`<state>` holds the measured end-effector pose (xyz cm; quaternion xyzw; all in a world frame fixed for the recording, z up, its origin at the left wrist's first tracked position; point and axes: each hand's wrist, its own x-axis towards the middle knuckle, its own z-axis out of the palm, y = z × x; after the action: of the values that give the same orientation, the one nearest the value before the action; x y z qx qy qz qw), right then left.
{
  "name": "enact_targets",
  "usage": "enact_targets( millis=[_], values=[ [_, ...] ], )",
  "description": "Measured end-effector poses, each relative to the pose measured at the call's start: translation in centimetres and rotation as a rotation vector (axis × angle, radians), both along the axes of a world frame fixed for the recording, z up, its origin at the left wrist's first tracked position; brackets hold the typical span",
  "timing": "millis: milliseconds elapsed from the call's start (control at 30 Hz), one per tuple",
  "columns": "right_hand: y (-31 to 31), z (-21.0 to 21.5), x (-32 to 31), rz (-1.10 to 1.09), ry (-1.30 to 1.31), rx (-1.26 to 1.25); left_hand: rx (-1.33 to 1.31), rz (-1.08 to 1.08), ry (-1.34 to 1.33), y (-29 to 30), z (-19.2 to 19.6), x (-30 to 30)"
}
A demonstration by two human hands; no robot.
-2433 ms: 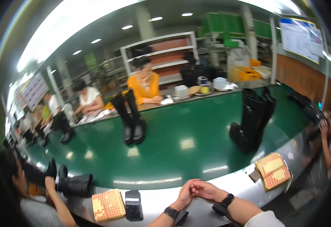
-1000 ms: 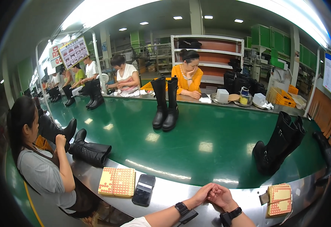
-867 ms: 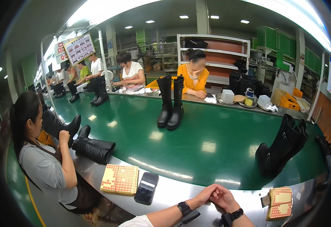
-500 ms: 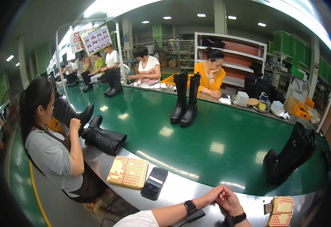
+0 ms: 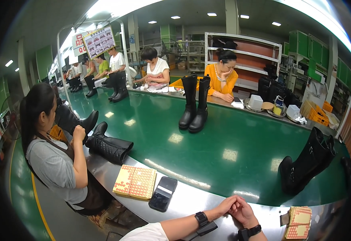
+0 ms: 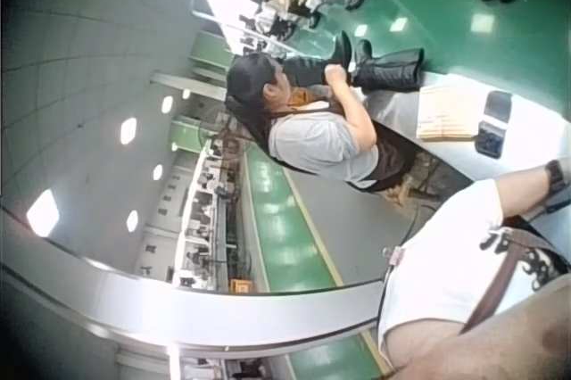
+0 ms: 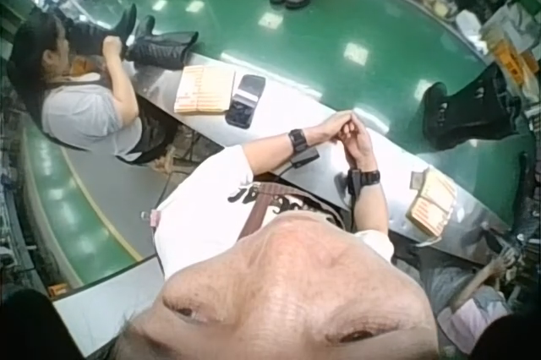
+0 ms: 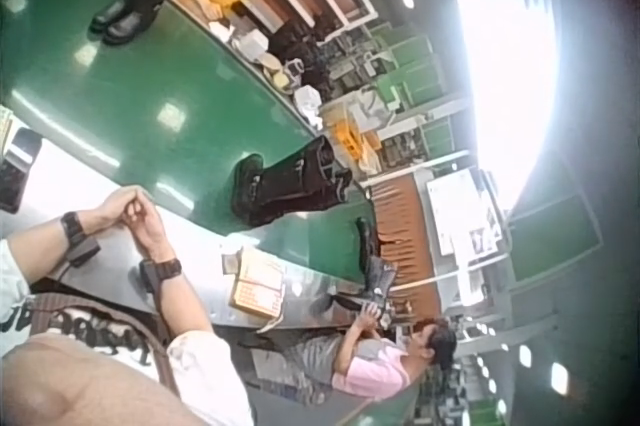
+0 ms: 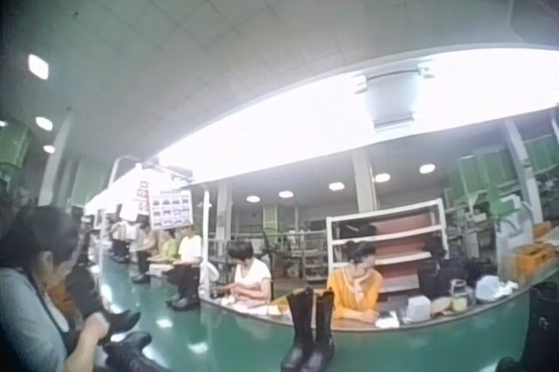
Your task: Inspecting and adjusting the zippers and buckles of a pair of black boots on a production line.
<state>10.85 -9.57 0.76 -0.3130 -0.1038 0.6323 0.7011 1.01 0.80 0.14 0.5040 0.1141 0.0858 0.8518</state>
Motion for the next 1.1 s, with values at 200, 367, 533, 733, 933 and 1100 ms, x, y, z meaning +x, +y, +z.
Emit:
enact_targets(
  millis=[200,367,533,733,933,1100],
  values=[
    [0.1,0.2,0.0,0.012,-0.013,0.022,0.019,0.022,0.007,0.0,-0.4,0.3],
    [0.0,0.5,0.2,-0.001,-0.012,-0.005,0.021,0.017,-0.018,0.0,0.1,0.4],
    [0.0,0.3,0.1,0.016,-0.006,0.009,-0.006,-0.002,-0.020,0.1,-0.2,0.3],
    [-0.1,0.1,-0.3,0.032,-0.005,0.027,0.007,0.003,0.007,0.0,0.0,-0.4],
    [-0.5,0.4,0.1,0.012,-0.064,0.008,0.032,-0.034,-0.021,0.3,-0.3,0.8],
    [0.9,1.4,-0.3,0.125,-0.165,0.069,-0.069,-0.003,0.072,1.4,0.6,-0.6]
  ],
)
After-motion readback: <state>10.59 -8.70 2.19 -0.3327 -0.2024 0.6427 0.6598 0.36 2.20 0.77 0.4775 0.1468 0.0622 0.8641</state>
